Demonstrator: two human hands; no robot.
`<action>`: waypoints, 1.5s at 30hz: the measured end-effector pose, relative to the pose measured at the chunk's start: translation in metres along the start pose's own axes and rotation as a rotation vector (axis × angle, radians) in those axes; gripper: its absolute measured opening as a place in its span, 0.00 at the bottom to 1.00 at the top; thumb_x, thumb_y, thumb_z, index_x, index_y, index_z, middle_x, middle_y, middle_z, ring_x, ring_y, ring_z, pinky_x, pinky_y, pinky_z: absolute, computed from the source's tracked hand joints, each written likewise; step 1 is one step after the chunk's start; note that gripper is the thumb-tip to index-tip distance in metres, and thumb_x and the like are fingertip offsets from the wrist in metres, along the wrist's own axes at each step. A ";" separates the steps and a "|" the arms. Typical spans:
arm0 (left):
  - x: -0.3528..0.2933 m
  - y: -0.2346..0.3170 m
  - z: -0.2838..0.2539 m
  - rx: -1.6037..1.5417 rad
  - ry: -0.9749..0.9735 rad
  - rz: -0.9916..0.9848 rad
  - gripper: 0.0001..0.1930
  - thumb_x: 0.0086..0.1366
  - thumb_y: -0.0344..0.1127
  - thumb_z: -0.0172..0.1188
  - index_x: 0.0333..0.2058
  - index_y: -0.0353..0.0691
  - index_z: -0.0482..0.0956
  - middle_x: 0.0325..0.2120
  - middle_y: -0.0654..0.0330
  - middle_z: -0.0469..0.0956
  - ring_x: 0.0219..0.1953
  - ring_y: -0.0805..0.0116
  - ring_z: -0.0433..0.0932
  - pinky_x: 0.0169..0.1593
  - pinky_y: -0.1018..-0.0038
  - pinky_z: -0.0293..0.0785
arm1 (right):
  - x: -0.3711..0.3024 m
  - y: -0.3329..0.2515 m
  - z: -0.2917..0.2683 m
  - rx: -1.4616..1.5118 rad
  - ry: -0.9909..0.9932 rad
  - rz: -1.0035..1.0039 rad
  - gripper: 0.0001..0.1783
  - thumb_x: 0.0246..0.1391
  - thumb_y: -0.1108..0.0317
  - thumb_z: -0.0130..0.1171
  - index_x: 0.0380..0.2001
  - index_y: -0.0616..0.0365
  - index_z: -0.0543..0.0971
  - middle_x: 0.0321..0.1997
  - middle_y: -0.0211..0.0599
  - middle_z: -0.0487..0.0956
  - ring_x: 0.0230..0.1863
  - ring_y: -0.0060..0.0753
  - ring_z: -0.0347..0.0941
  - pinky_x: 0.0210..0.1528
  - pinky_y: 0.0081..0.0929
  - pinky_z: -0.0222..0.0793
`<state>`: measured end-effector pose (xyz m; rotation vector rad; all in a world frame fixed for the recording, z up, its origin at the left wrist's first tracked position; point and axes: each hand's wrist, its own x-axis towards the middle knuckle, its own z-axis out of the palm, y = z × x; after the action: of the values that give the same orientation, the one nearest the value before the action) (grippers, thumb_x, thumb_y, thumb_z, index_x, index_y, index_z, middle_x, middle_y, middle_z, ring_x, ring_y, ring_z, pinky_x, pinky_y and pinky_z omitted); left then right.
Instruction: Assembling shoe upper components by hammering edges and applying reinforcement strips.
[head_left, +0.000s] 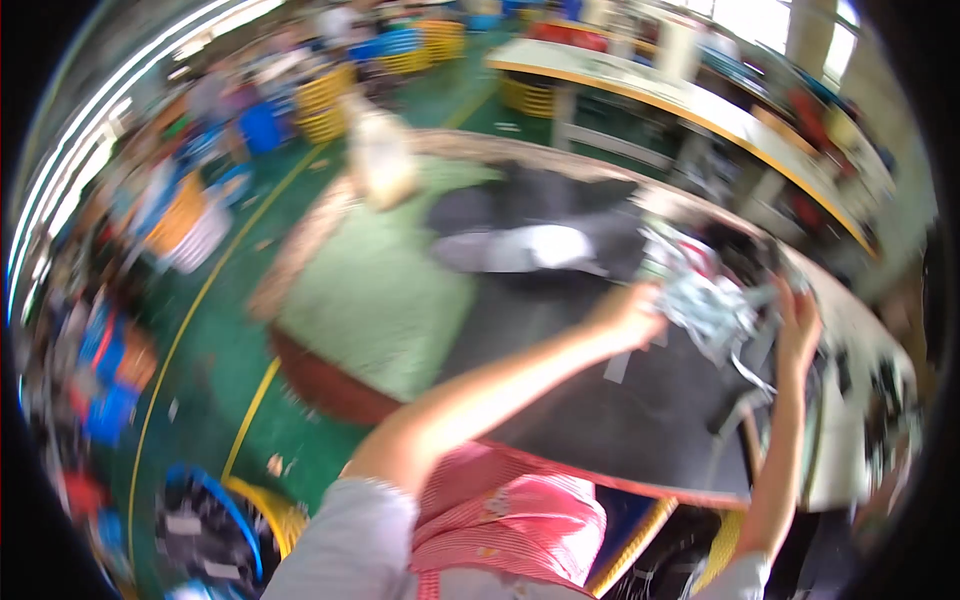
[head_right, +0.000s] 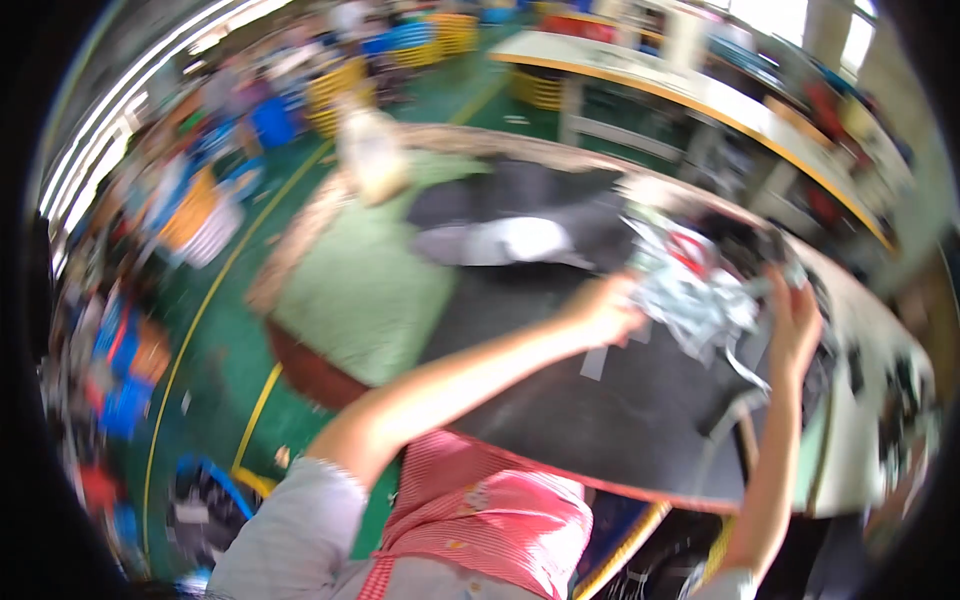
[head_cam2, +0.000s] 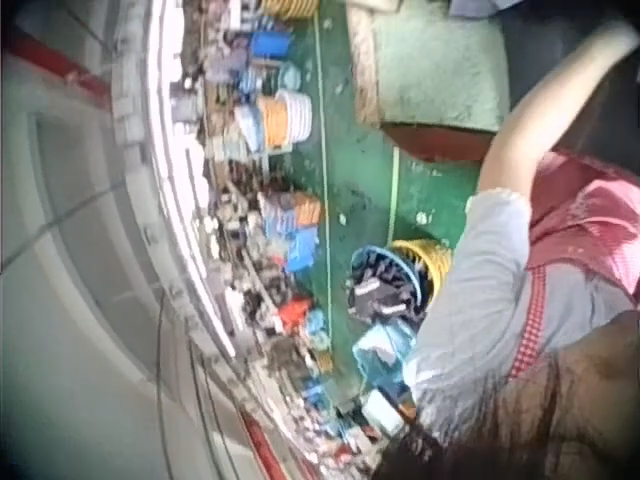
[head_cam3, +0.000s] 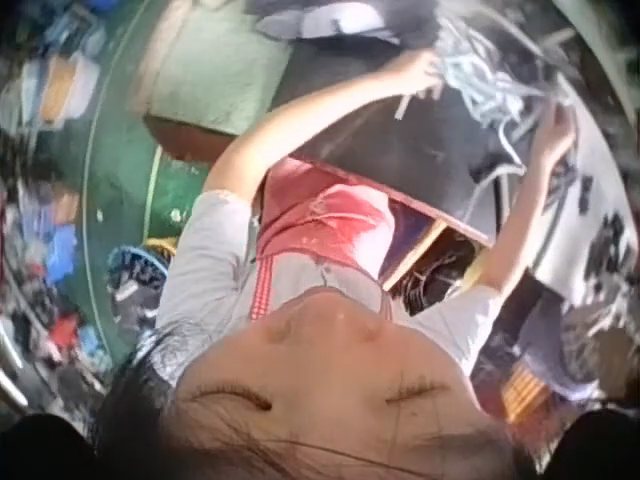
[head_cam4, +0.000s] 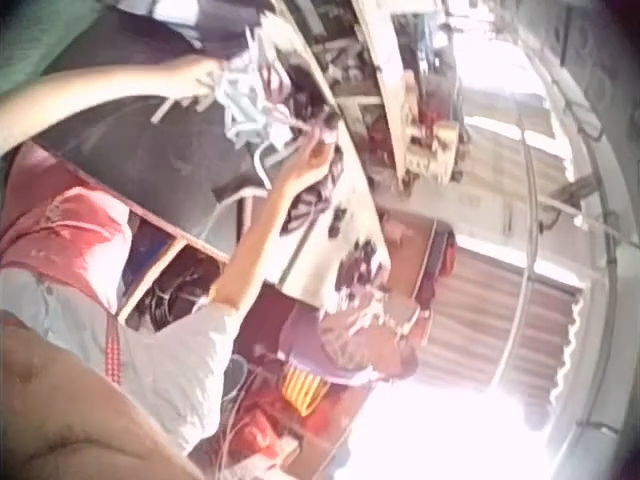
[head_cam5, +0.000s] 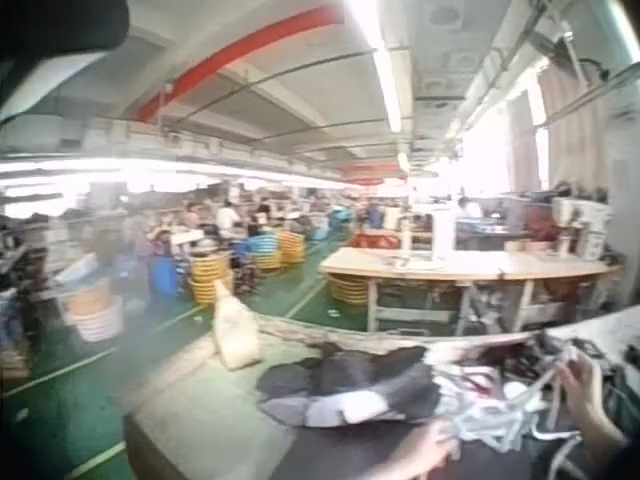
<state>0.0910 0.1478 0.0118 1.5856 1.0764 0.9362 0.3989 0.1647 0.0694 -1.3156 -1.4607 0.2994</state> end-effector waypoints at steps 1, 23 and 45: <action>0.010 -0.013 -0.003 -0.089 -0.027 -0.005 0.25 0.67 0.29 0.61 0.63 0.41 0.73 0.23 0.61 0.81 0.17 0.71 0.78 0.21 0.71 0.78 | 0.009 0.015 -0.013 0.007 0.036 0.026 0.15 0.71 0.63 0.62 0.52 0.63 0.85 0.46 0.28 0.87 0.42 0.18 0.76 0.46 0.16 0.67; 0.084 -0.019 0.100 0.213 -0.319 0.551 0.27 0.58 0.47 0.75 0.53 0.39 0.84 0.55 0.43 0.80 0.56 0.45 0.80 0.62 0.58 0.74 | -0.051 -0.133 -0.087 0.295 -0.236 0.169 0.25 0.78 0.50 0.46 0.31 0.56 0.79 0.19 0.17 0.63 0.19 0.11 0.54 0.22 0.17 0.47; -0.035 -0.017 -0.167 0.877 0.091 0.529 0.46 0.49 0.21 0.75 0.69 0.50 0.71 0.76 0.52 0.56 0.75 0.47 0.60 0.73 0.56 0.66 | -0.129 -0.100 -0.002 0.268 -0.657 0.484 0.13 0.78 0.60 0.50 0.43 0.60 0.74 0.27 0.26 0.71 0.30 0.19 0.66 0.35 0.25 0.67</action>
<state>-0.0788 0.1650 0.0322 2.6626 1.2385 0.9236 0.3191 0.0230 0.0777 -1.3986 -1.5264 1.2985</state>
